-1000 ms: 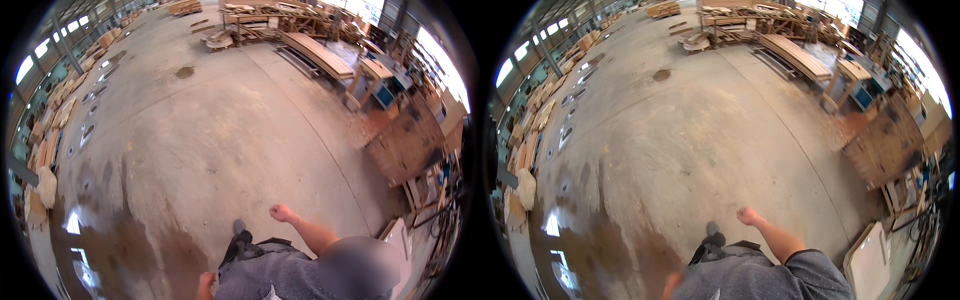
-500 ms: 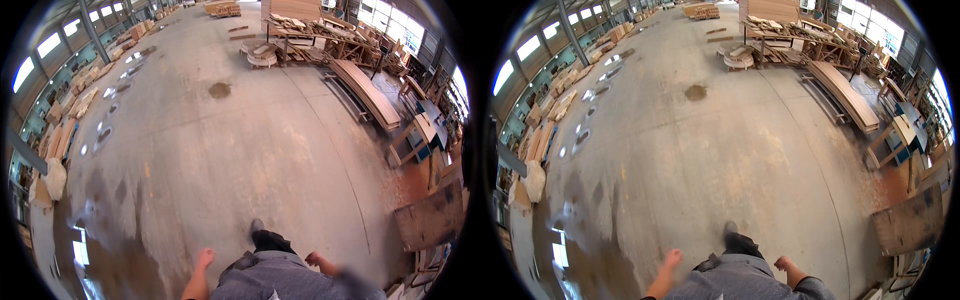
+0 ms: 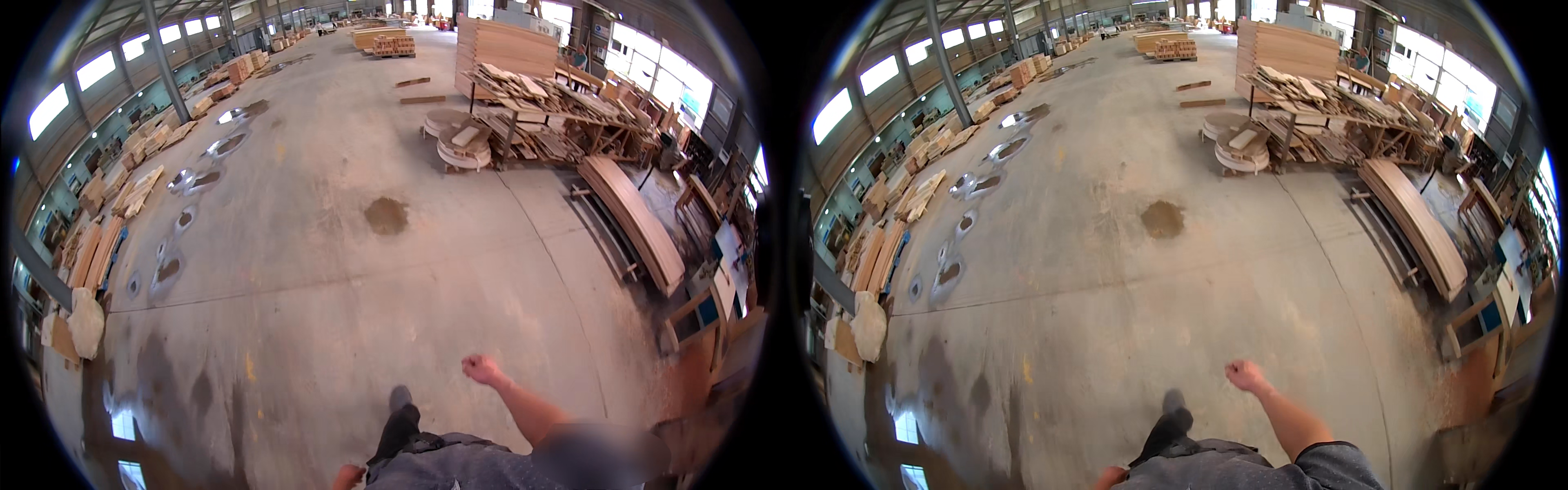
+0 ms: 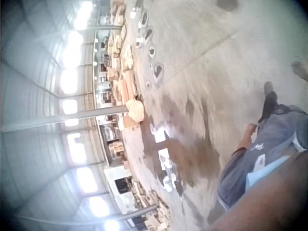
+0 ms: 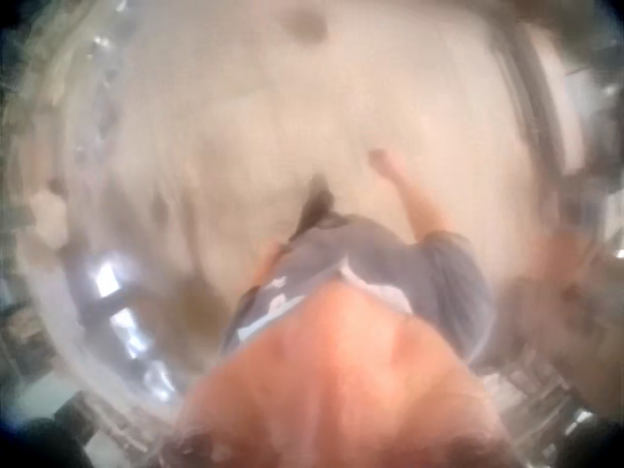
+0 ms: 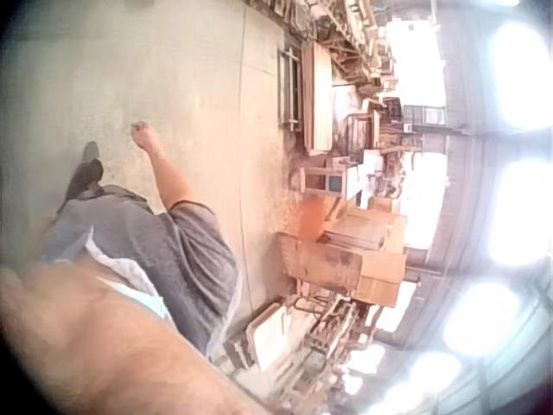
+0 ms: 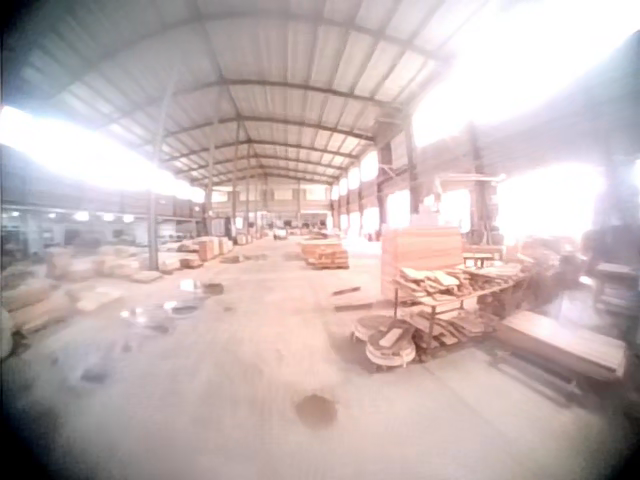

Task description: The person walks through a workshop and selects thin wooden strips from a large bin. They then move to a workbench and insert the strips into the grooves of a curved wooden component, pressing them in by hand to assemble the piece.

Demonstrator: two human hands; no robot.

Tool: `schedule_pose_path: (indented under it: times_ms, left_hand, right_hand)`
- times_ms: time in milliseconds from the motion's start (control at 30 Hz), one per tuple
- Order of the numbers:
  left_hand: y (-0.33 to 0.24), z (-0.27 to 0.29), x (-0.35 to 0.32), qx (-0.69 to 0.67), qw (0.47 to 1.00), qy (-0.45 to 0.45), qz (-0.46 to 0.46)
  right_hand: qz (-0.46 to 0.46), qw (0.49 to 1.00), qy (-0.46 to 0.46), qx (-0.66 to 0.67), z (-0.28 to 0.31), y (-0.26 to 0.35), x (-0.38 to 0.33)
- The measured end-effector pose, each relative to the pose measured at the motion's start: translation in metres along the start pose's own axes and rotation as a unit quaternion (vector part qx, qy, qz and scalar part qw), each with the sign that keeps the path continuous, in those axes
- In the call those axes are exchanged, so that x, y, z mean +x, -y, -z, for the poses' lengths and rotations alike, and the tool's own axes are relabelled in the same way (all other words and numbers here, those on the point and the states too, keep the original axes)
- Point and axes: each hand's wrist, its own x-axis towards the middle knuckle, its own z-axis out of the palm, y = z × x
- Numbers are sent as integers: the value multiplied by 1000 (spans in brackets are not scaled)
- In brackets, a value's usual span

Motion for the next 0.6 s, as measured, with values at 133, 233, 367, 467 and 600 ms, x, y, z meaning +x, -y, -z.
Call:
schedule_pose_path:
  times_ms: [133,233,367,467,600]
  left_hand:
    - [19,139,117,-43,993,5,111]
    - [34,259,191,-157,953,-126,226]
    - [28,417,305,-280,912,-204,219]
    - [28,512,380,-271,926,-184,188]
    - [35,613,449,-253,939,-141,187]
  right_hand:
    - [-7,974,183,-137,0,-29,54]
    - [-87,973,203,-62,15,-16,78]
    - [-347,917,177,90,32,-13,140]
    - [-350,906,234,36,60,-5,248]
    - [-245,920,288,-100,99,64,464]
